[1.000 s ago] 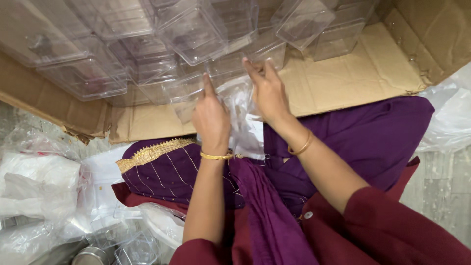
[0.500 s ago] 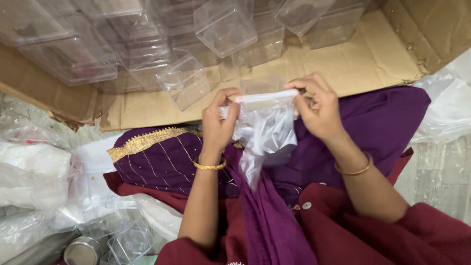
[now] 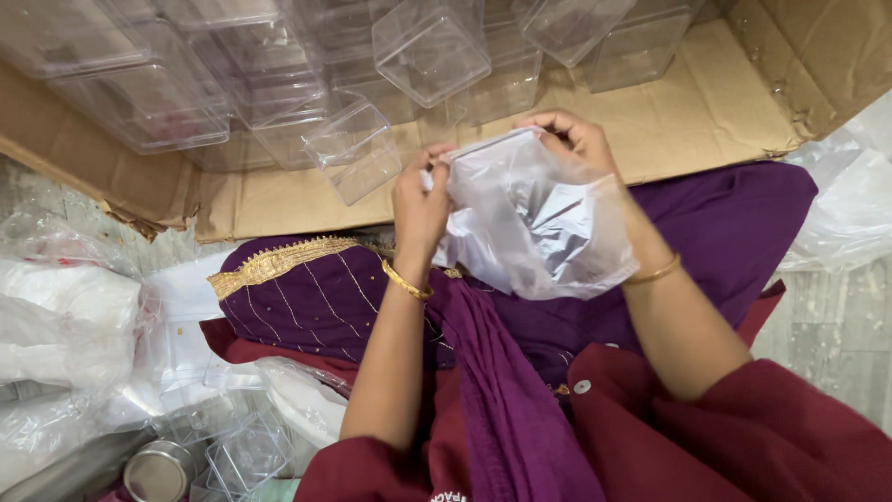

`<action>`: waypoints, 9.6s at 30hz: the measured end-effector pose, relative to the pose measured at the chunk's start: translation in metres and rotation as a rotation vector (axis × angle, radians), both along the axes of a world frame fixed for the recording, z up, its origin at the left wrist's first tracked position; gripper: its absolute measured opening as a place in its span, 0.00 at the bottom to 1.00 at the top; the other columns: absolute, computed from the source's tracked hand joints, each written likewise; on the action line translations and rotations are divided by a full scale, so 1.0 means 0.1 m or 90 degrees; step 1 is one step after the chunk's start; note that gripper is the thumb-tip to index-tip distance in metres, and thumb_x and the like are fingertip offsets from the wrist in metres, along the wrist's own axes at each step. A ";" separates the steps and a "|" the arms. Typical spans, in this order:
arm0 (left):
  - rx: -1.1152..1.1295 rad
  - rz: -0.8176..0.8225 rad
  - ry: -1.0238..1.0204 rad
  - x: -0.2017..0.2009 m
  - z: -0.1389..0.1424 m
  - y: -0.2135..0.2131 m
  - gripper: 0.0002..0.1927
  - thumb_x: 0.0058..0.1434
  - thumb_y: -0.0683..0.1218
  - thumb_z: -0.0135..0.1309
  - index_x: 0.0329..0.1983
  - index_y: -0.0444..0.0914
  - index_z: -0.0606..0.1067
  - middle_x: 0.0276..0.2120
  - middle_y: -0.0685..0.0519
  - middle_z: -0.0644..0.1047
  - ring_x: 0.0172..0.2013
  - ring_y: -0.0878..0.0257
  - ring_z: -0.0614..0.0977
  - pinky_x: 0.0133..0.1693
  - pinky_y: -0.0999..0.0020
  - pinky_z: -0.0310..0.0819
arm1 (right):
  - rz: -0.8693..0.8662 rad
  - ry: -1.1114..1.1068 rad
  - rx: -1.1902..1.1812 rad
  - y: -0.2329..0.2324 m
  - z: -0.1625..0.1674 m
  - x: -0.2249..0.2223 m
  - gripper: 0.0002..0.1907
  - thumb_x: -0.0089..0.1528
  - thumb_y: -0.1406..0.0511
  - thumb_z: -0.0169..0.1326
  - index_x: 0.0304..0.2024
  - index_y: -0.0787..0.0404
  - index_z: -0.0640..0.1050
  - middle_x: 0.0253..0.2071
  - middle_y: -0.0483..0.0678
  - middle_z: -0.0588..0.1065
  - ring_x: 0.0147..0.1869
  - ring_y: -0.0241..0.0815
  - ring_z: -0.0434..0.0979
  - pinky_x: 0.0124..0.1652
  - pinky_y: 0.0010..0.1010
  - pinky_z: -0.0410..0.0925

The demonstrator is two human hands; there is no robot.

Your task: The person sits on the floor and repeatedly takes clear plastic containers from a large cardboard box, places them into a white plastic bag, and then places the bag back into the box. The person handles the containers one at a time throughout the clip.

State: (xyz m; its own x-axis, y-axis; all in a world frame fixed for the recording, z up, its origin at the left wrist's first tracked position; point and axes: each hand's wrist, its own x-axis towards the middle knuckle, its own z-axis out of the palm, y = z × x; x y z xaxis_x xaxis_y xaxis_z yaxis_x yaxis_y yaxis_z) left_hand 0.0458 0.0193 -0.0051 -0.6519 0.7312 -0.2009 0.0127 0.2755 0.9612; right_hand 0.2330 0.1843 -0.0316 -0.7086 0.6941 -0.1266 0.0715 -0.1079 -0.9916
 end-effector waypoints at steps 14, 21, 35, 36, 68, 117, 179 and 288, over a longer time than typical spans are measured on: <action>-0.457 -0.606 0.296 -1.02 1.29 -1.97 0.21 0.56 0.57 0.63 0.51 0.45 0.78 0.36 0.46 0.83 0.38 0.50 0.84 0.42 0.55 0.77 | 0.184 -0.078 0.205 -0.16 -0.12 -0.42 0.65 0.49 0.58 0.76 0.78 0.57 0.49 0.72 0.60 0.58 0.74 0.54 0.63 0.70 0.43 0.61; -0.209 -0.557 0.144 -0.82 0.96 -1.18 0.41 0.49 0.56 0.58 0.68 0.47 0.61 0.28 0.44 0.80 0.30 0.49 0.83 0.36 0.54 0.75 | 0.013 0.008 0.102 -0.21 -0.15 -0.50 0.49 0.57 0.50 0.72 0.68 0.64 0.60 0.59 0.57 0.74 0.61 0.49 0.76 0.58 0.41 0.74; 0.274 -0.384 -0.804 0.55 -0.09 -0.51 0.48 0.74 0.73 0.34 0.80 0.32 0.56 0.64 0.45 0.70 0.61 0.60 0.74 0.63 0.64 0.68 | -0.096 -0.002 0.200 -0.95 0.90 0.11 0.30 0.74 0.53 0.46 0.70 0.67 0.63 0.64 0.57 0.68 0.65 0.46 0.70 0.61 0.38 0.64; 0.400 -0.431 -1.071 0.57 -0.10 -0.58 0.44 0.80 0.70 0.31 0.81 0.31 0.57 0.56 0.39 0.74 0.54 0.56 0.78 0.59 0.62 0.71 | -0.124 -0.022 0.367 -0.99 0.96 0.12 0.27 0.75 0.55 0.46 0.70 0.66 0.62 0.66 0.60 0.66 0.70 0.50 0.69 0.69 0.43 0.63; 0.000 -0.402 -0.574 0.60 0.80 -0.57 0.35 0.70 0.68 0.39 0.55 0.33 0.75 0.26 0.57 0.75 0.19 0.75 0.66 0.19 0.77 0.53 | 0.291 -0.141 0.460 -0.95 1.91 0.78 0.63 0.43 0.63 0.72 0.74 0.68 0.50 0.71 0.61 0.56 0.75 0.60 0.56 0.70 0.48 0.57; 0.163 -0.430 -0.111 -0.18 0.55 0.14 0.07 0.67 0.45 0.59 0.41 0.36 0.77 0.35 0.59 0.76 0.38 0.71 0.75 0.43 0.74 0.70 | 0.053 0.230 -0.135 0.29 0.82 0.46 0.13 0.68 0.59 0.54 0.47 0.61 0.80 0.44 0.51 0.80 0.51 0.45 0.80 0.57 0.41 0.74; 0.169 -0.258 0.114 0.77 0.15 0.33 0.09 0.65 0.41 0.55 0.47 0.41 0.80 0.39 0.53 0.78 0.42 0.61 0.80 0.43 0.67 0.74 | 0.130 0.096 -0.021 -0.74 0.79 1.22 0.22 0.74 0.57 0.46 0.55 0.71 0.76 0.52 0.50 0.76 0.55 0.46 0.74 0.55 0.33 0.67; 0.109 -0.220 -0.264 0.63 0.06 0.45 0.20 0.73 0.53 0.48 0.46 0.31 0.80 0.36 0.53 0.81 0.38 0.68 0.79 0.44 0.73 0.74 | -0.816 0.326 -0.054 0.95 0.08 3.29 0.14 0.71 0.66 0.54 0.57 0.67 0.73 0.51 0.55 0.76 0.52 0.52 0.80 0.46 0.42 0.75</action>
